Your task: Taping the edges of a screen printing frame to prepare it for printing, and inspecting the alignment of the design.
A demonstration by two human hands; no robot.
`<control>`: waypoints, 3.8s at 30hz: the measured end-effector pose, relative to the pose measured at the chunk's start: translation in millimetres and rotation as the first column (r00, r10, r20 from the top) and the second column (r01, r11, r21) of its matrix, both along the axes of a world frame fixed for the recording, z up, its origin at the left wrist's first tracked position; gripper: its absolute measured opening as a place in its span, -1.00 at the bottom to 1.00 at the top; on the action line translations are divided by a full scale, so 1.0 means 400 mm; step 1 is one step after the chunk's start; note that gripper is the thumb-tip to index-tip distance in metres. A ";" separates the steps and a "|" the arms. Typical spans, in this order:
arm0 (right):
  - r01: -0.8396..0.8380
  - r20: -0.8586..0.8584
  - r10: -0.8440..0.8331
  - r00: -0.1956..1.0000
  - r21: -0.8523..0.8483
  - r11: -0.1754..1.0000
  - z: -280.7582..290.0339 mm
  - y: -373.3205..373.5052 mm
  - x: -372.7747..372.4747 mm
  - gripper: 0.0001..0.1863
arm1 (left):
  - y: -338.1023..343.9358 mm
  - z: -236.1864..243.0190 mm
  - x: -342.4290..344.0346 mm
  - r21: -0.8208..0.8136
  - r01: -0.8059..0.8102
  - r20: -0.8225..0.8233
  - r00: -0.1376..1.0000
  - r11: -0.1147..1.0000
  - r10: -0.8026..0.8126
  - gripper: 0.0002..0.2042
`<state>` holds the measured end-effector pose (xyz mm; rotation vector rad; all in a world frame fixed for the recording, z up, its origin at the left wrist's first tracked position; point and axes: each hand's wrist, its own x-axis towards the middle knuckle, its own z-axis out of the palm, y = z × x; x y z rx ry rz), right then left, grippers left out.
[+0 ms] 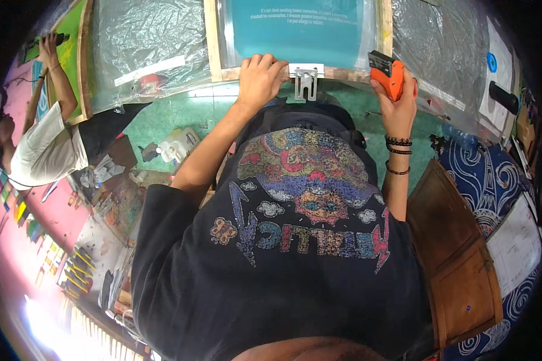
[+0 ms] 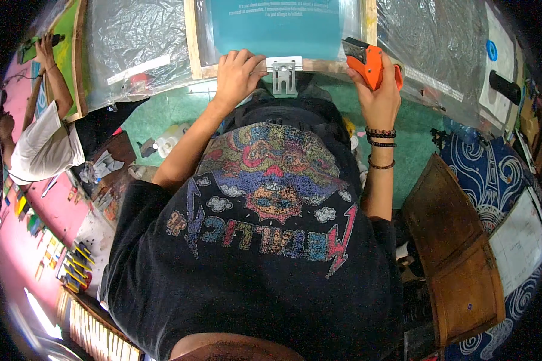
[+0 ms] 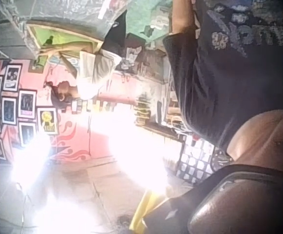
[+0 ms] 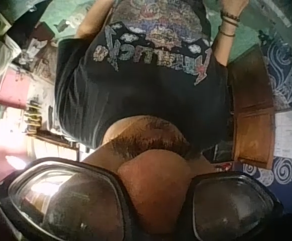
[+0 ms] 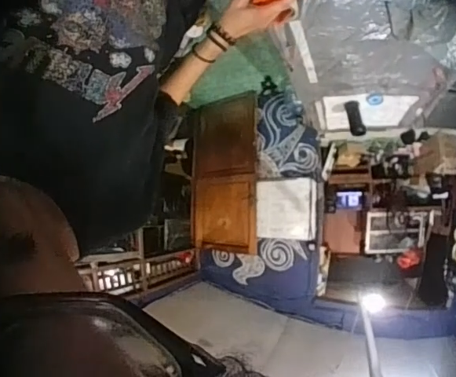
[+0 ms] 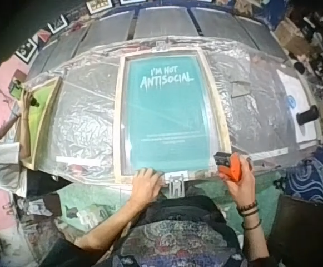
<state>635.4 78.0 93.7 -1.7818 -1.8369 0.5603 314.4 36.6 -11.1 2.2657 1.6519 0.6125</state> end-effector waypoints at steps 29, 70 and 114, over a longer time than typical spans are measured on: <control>-0.687 0.523 0.562 0.641 0.064 0.724 0.098 0.041 -0.063 -0.31 | 0.059 0.330 0.082 0.011 0.172 0.468 0.870 0.985 -0.157 -0.33; -0.418 0.402 0.651 0.644 -0.527 0.740 0.136 0.171 -0.113 -0.32 | -0.088 0.090 -0.329 -0.491 -0.514 0.357 0.618 0.704 0.700 -0.78; 0.217 0.794 0.213 0.569 -0.395 0.893 -0.160 0.497 0.521 -0.07 | -0.020 0.011 -0.295 -0.538 -0.504 0.127 0.744 0.676 0.656 -0.78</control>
